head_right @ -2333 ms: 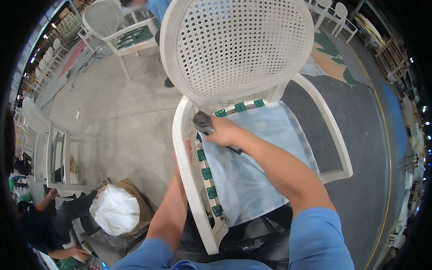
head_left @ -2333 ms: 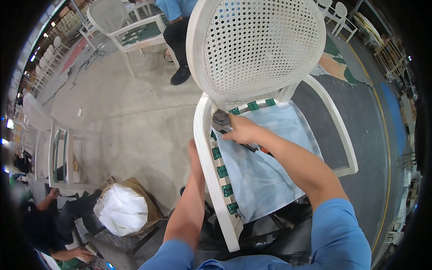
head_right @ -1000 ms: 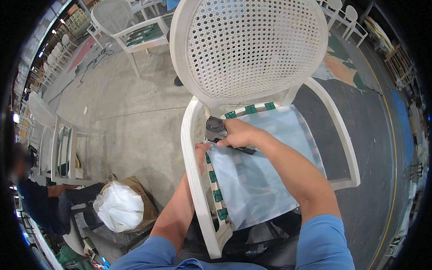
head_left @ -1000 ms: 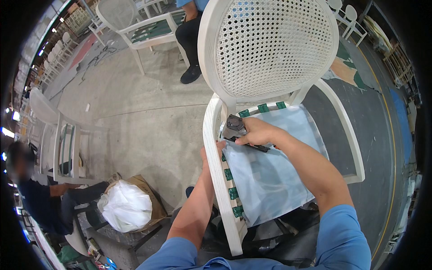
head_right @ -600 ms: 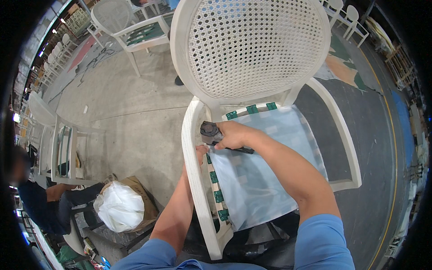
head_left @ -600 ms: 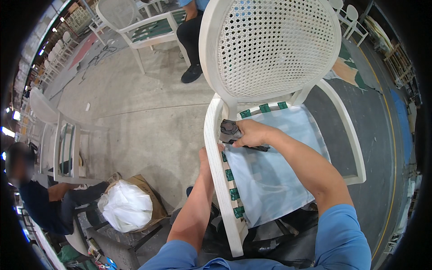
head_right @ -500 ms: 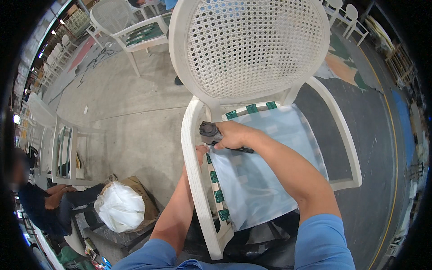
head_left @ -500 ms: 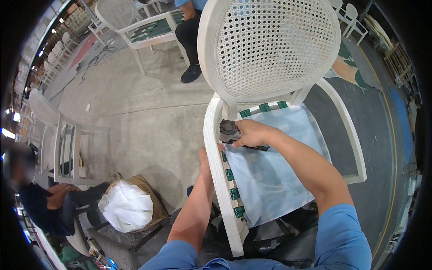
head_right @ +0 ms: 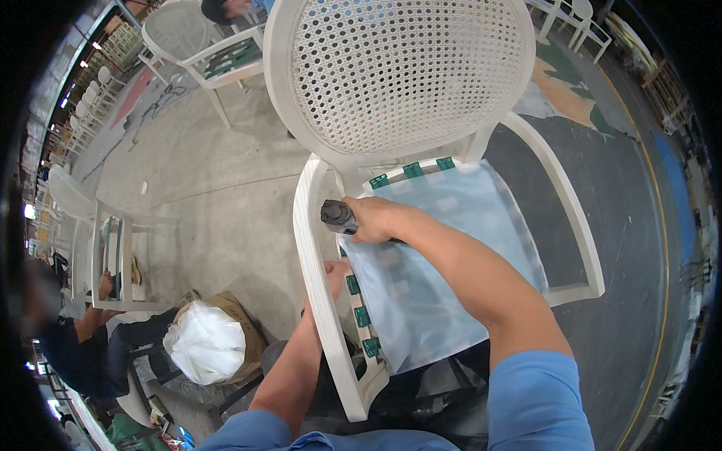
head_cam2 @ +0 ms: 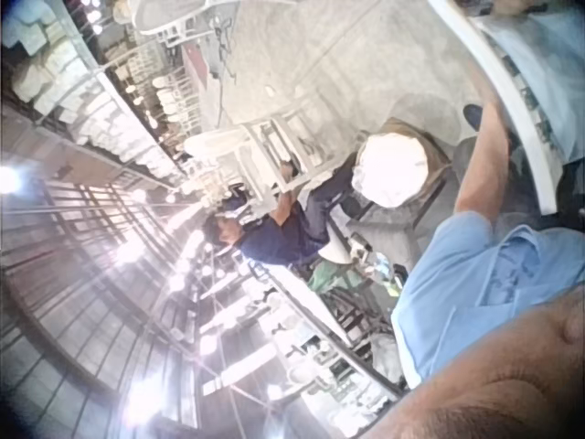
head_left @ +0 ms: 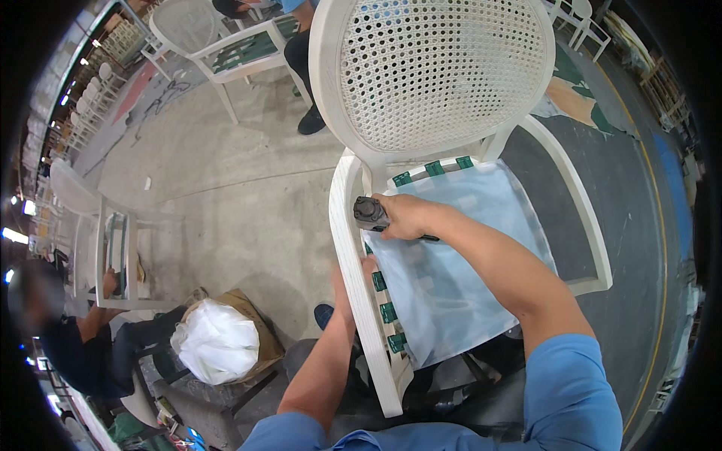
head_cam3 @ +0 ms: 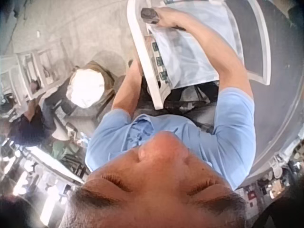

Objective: The person places a light blue fabric over the seat of a white plastic chair and secures it using a staple gun. The person repeatedly staples the fabric along the edges of the seat frame, adjusts the fabric, and repositions the chair to access different sides.

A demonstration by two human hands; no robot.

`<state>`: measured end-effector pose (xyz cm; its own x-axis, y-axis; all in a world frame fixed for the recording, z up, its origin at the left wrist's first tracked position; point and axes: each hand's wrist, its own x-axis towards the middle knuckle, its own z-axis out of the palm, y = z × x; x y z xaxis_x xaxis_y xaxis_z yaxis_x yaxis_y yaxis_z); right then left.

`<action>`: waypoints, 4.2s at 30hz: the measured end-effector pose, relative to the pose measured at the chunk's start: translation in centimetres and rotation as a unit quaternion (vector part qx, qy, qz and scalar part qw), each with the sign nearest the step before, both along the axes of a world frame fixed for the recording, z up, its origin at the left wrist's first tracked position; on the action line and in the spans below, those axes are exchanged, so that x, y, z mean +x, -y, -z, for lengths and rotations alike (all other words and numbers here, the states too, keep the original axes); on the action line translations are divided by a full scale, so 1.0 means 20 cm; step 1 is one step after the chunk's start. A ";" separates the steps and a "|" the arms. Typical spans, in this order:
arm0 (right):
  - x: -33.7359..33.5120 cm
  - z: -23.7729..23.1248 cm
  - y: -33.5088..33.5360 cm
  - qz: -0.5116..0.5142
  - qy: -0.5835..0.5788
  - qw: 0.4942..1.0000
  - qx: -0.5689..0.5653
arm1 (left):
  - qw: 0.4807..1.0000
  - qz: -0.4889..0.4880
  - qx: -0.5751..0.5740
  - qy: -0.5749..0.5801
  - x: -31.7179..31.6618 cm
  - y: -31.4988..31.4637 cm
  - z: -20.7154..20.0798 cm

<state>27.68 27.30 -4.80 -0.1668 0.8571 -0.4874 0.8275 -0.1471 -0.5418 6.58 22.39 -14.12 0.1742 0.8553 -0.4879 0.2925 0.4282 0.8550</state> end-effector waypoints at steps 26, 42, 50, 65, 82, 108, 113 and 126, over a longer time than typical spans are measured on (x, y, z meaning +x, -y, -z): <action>0.00 0.02 0.03 -0.016 -0.051 0.998 0.037 | 0.987 -0.094 -0.108 0.074 0.06 0.07 0.08; -0.03 -0.01 0.14 -0.041 -0.111 0.992 -0.039 | 0.983 -0.129 -0.111 0.068 0.07 0.05 0.11; -0.08 -0.04 0.14 -0.069 -0.071 0.995 -0.023 | 0.984 -0.132 -0.069 0.101 0.05 0.06 0.19; -0.02 -0.17 0.41 0.032 -0.108 0.993 0.031 | 0.996 -0.058 -0.037 0.049 -0.04 0.24 0.05; 0.03 -0.29 0.69 0.112 -0.183 0.976 -0.034 | 0.978 -0.055 -0.189 0.075 -0.06 0.35 -0.20; -0.21 -0.05 0.47 -0.072 -0.053 0.996 -0.016 | 0.969 -0.074 -0.175 0.156 -0.19 0.37 -0.11; -0.15 -0.04 0.55 -0.022 -0.070 0.997 0.016 | 0.969 -0.076 -0.217 0.089 -0.20 0.47 -0.33; -0.03 -0.27 0.82 0.076 -0.198 0.977 0.030 | 0.970 0.019 -0.228 0.082 -0.20 0.63 -0.16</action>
<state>27.11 10.87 0.52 -0.2002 0.9117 -0.3588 0.5228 -0.2103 -0.8261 2.56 9.71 -10.98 0.3078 0.5480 -0.7778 0.1919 0.7649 0.6149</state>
